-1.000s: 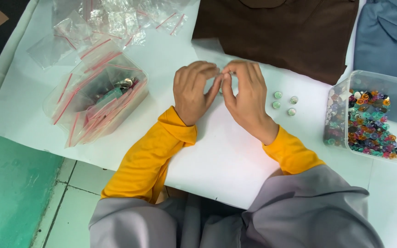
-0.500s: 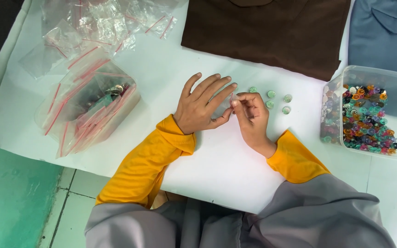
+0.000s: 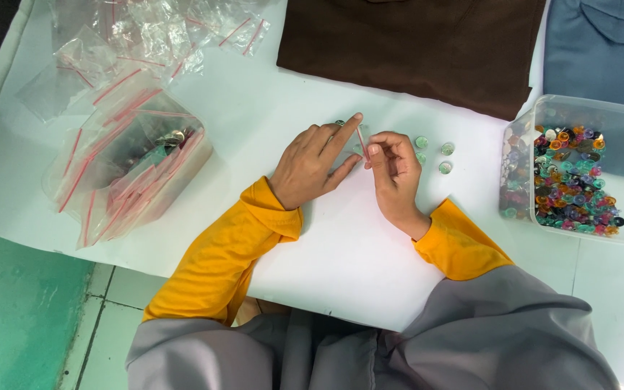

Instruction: Sorting green buttons from a container of mixed colors and placing them into a small plastic bag.

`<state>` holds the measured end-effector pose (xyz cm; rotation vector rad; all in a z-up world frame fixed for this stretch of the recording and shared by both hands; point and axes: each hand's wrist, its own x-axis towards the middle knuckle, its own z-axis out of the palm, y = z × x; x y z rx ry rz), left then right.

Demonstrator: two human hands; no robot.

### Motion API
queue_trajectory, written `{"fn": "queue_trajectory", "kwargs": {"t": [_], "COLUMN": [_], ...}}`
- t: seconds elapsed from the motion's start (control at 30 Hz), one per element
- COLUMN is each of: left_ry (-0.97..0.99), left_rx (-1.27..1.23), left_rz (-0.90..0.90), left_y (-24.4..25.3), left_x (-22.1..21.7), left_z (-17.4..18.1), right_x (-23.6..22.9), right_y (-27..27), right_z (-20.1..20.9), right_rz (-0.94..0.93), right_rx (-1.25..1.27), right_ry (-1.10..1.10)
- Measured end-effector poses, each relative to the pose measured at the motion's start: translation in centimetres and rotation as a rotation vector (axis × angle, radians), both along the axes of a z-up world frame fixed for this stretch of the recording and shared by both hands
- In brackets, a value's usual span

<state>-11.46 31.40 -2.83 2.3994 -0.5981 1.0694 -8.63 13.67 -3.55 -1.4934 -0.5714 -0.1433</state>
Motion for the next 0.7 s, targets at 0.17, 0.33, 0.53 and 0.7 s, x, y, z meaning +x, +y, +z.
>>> {"fn": "queue_trajectory", "kwargs": {"t": [0.17, 0.33, 0.53, 0.7], "left_ry": [-0.002, 0.025, 0.039, -0.012], "left_rx": [0.000, -0.025, -0.029, -0.016], "left_rz": [0.022, 0.032, 0.015, 0.027], "left_y": [0.8, 0.8, 0.2, 0.0], "left_x": [0.6, 0.5, 0.3, 0.3], "left_z": [-0.8, -1.4, -0.9, -1.4], "right_x": [0.2, 0.3, 0.8, 0.9], "right_y": [0.0, 0.0, -0.2, -0.3], "right_z": [0.3, 0.1, 0.4, -0.6], "right_rz": [0.034, 0.070, 0.087, 0.158], "right_rx": [0.033, -0.040, -0.111, -0.049], "right_ry": [-0.001, -0.050, -0.120, -0.023]}}
